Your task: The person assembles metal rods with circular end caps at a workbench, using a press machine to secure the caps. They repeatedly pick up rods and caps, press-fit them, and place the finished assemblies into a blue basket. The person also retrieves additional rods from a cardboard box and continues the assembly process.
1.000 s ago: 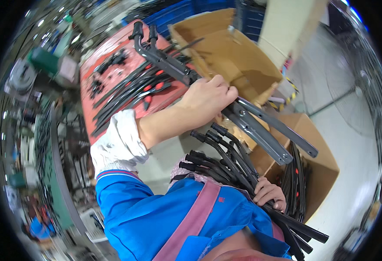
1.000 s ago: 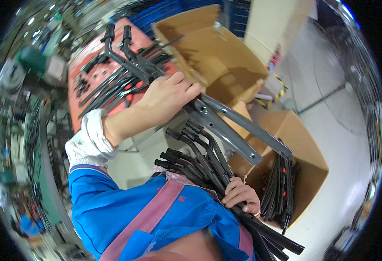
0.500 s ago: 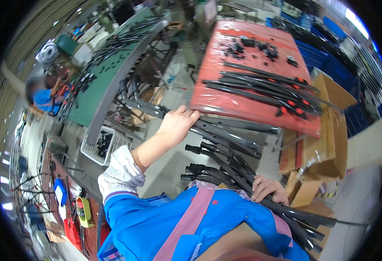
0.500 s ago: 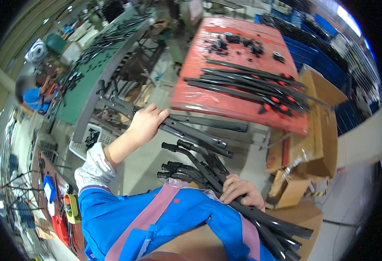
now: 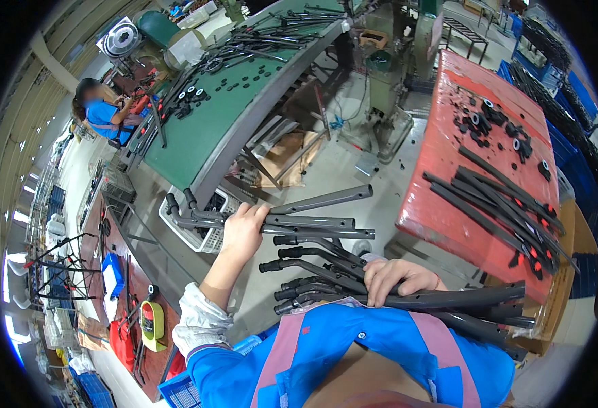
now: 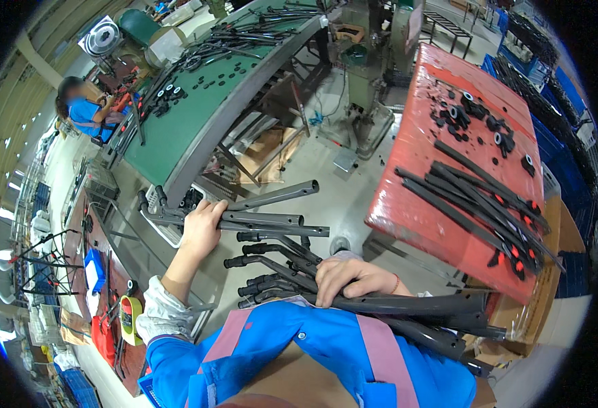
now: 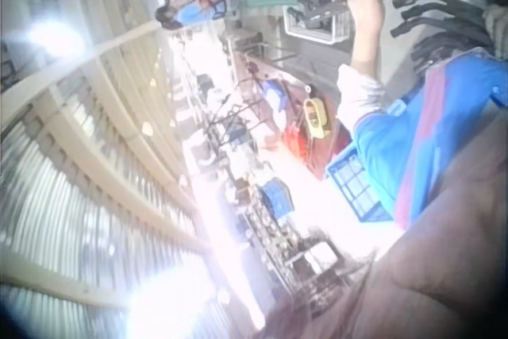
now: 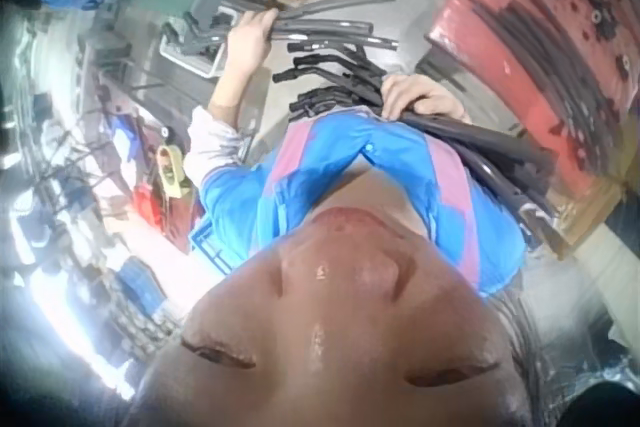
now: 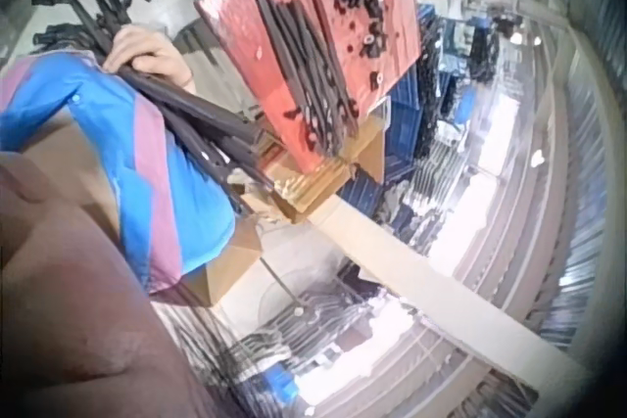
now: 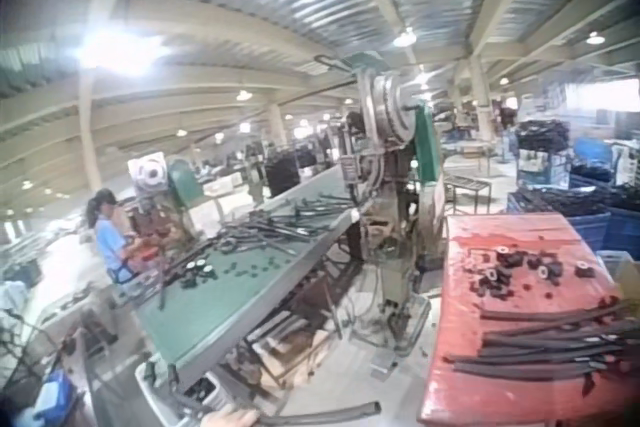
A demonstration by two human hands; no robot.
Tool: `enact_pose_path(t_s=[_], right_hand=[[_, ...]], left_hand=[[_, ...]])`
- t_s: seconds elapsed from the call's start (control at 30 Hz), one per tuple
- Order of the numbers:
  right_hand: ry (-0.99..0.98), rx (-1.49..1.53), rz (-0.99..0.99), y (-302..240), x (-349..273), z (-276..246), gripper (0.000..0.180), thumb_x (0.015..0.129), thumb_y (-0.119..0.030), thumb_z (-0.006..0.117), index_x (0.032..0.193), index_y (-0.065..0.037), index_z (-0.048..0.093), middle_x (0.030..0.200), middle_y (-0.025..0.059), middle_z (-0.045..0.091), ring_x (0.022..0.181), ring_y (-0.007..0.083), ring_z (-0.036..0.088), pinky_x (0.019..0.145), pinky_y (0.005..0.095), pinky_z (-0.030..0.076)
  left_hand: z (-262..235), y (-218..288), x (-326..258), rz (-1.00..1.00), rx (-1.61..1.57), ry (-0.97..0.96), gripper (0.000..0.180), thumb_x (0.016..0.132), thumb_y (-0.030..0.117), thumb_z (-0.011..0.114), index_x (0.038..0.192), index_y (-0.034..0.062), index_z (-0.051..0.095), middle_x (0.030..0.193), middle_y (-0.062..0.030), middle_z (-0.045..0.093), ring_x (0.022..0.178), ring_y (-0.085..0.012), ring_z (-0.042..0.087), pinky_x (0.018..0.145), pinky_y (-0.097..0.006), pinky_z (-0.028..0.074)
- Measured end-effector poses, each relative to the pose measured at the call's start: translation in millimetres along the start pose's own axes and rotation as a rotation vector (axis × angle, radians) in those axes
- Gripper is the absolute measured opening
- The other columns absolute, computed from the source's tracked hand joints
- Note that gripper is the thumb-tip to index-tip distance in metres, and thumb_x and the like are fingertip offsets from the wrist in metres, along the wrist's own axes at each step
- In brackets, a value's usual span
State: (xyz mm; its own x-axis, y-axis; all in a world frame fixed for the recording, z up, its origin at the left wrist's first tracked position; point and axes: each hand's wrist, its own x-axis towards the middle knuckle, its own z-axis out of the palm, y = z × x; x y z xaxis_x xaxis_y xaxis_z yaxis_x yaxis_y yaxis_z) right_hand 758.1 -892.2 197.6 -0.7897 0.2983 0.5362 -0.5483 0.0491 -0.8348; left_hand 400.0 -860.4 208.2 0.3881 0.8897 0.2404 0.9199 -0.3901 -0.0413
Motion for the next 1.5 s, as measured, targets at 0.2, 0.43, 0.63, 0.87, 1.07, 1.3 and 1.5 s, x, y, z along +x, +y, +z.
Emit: enact_pose_path(t_s=[0.2, 0.43, 0.63, 0.87, 1.07, 1.3, 1.5], right_hand=[[-0.042, 0.04, 0.018, 53.3, 50.7, -138.6, 0.054, 0.093, -0.044, 0.044, 0.097, 0.001, 0.073, 0.104, 0.0153, 0.07, 0.094, 0.0278, 0.054, 0.089, 0.0396, 0.033], [0.01, 0.067, -0.014, 58.9, 115.7, -285.3, 0.053, 0.093, -0.043, 0.045, 0.096, 0.002, 0.072, 0.101, 0.0172, 0.07, 0.093, 0.0283, 0.054, 0.089, 0.0397, 0.033], [0.186, -0.071, -0.149, 76.3, 131.2, -376.4, 0.051, 0.092, -0.041, 0.045, 0.093, 0.002, 0.071, 0.103, 0.0175, 0.069, 0.094, 0.0294, 0.056, 0.089, 0.0413, 0.035], [0.416, -0.309, -0.149, 104.8, 185.8, -496.2, 0.054, 0.089, -0.039, 0.039, 0.092, 0.006, 0.07, 0.098, 0.0221, 0.07, 0.089, 0.0311, 0.056, 0.086, 0.0397, 0.036], [0.612, -0.37, -0.103, 117.7, 253.4, -588.1, 0.057, 0.086, -0.04, 0.039, 0.091, 0.007, 0.071, 0.099, 0.0229, 0.069, 0.091, 0.0334, 0.055, 0.09, 0.0403, 0.035], [0.839, -0.418, -0.007, 138.6, 293.5, -660.1, 0.06, 0.09, -0.04, 0.037, 0.091, 0.009, 0.07, 0.097, 0.0236, 0.07, 0.093, 0.0336, 0.056, 0.092, 0.0413, 0.035], [1.118, -0.397, 0.054, 157.1, 318.6, -689.4, 0.061, 0.094, -0.043, 0.036, 0.092, 0.007, 0.072, 0.097, 0.0212, 0.071, 0.092, 0.0327, 0.06, 0.092, 0.0405, 0.036]], left_hand=[[33.3, -87.4, 105.9, -0.065, 0.055, -0.016, 0.043, 0.067, -0.001, 0.062, 0.109, 0.0087, 0.059, 0.089, -0.006, 0.065, 0.089, -0.0275, 0.06, 0.069, -0.04, 0.053], [57.8, -195.8, 267.8, 0.038, 0.167, -0.034, 0.035, 0.069, 0.001, 0.061, 0.103, 0.01, 0.056, 0.09, -0.0047, 0.063, 0.089, -0.0259, 0.059, 0.069, -0.038, 0.053], [115.4, -287.2, 410.5, 0.09, 0.188, -0.014, 0.037, 0.07, -0.001, 0.06, 0.105, 0.0109, 0.057, 0.089, -0.0046, 0.064, 0.089, -0.0268, 0.059, 0.07, -0.04, 0.053], [192.1, -386.3, 636.3, 0.276, 0.175, 0.094, 0.045, 0.067, -0.003, 0.061, 0.11, 0.0096, 0.056, 0.091, -0.0053, 0.064, 0.091, -0.027, 0.059, 0.069, -0.039, 0.054], [257.5, -471.0, 853.5, 0.371, 0.158, 0.121, 0.041, 0.073, -0.002, 0.058, 0.111, 0.0108, 0.057, 0.094, -0.0068, 0.064, 0.095, -0.027, 0.059, 0.074, -0.04, 0.053], [343.5, -520.6, 1066.4, 0.427, 0.121, 0.18, 0.015, 0.084, 0.01, 0.052, 0.098, 0.0133, 0.055, 0.088, -0.0054, 0.063, 0.095, -0.0257, 0.059, 0.075, -0.039, 0.051], [406.1, -541.1, 1181.6, 0.398, 0.123, 0.156, 0.012, 0.087, 0.012, 0.05, 0.099, 0.014, 0.055, 0.089, -0.0054, 0.066, 0.098, -0.0263, 0.06, 0.073, -0.04, 0.052]])
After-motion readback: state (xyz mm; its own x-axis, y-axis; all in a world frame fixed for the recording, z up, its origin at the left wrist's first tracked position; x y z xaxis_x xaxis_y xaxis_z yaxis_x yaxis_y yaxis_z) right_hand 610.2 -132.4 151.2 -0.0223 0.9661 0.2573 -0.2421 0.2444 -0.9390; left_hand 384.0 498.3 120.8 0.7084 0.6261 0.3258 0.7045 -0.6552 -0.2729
